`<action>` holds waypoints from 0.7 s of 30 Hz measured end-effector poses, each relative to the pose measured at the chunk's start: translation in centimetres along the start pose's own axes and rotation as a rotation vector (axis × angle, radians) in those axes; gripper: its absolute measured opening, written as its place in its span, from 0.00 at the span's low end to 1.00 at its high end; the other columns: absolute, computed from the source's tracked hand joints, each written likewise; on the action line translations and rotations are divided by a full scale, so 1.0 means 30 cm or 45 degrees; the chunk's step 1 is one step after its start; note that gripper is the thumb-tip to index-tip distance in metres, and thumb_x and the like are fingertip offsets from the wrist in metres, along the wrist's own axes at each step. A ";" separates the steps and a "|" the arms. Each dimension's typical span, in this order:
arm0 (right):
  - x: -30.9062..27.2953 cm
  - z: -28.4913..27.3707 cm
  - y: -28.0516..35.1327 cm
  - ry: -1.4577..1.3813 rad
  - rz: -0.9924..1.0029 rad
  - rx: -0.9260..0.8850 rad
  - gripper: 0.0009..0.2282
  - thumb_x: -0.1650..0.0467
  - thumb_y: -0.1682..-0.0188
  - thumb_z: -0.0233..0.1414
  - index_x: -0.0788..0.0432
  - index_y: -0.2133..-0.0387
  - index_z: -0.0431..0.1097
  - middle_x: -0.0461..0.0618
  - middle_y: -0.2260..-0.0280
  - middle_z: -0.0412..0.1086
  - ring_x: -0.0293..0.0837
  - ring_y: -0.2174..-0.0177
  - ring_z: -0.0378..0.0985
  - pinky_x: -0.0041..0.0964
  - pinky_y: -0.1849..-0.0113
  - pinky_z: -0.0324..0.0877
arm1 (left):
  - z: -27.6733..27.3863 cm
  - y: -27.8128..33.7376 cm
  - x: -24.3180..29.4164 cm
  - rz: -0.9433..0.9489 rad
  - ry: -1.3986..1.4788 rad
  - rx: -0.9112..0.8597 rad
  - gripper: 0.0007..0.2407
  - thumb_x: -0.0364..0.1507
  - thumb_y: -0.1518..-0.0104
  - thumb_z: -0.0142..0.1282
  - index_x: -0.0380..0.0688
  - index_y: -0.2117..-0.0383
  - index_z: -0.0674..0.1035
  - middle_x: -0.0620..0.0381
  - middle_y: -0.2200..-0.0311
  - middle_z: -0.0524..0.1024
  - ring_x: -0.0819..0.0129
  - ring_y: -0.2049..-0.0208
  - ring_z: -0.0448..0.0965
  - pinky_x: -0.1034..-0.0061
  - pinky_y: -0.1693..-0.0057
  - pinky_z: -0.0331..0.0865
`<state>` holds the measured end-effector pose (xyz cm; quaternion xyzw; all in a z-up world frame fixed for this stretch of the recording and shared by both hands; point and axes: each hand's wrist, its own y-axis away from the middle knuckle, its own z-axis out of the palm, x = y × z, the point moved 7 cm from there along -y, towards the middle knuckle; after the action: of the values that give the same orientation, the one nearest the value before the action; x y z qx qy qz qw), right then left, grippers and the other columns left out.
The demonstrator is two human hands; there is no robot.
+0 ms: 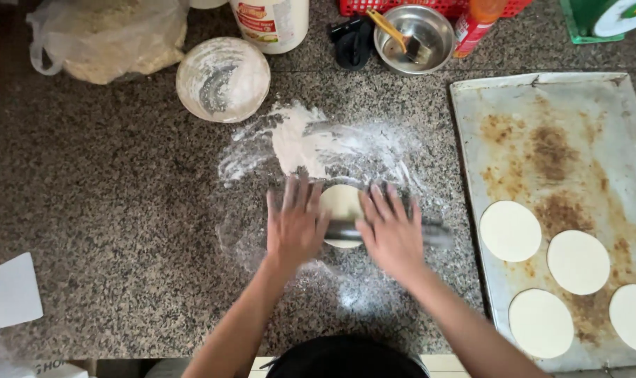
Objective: Rolling out small dough balls into flat circles using a rolling pin and placing them on a baking tray.
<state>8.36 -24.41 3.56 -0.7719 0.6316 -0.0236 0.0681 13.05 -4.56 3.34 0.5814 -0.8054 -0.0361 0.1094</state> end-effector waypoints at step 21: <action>0.099 0.098 -0.149 -0.111 0.185 -0.382 0.39 0.43 0.33 0.32 0.48 0.14 0.46 0.57 0.18 0.52 0.65 0.19 0.46 0.74 0.27 0.44 | -0.006 -0.113 -0.001 -0.012 0.042 -0.043 0.36 0.59 0.23 0.30 0.60 0.12 0.48 0.47 0.12 0.45 0.44 0.13 0.39 0.24 0.20 0.47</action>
<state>13.64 -26.22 1.10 -0.7262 0.6785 0.1093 -0.0189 16.25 -5.62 2.89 0.5836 -0.8001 -0.0407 0.1322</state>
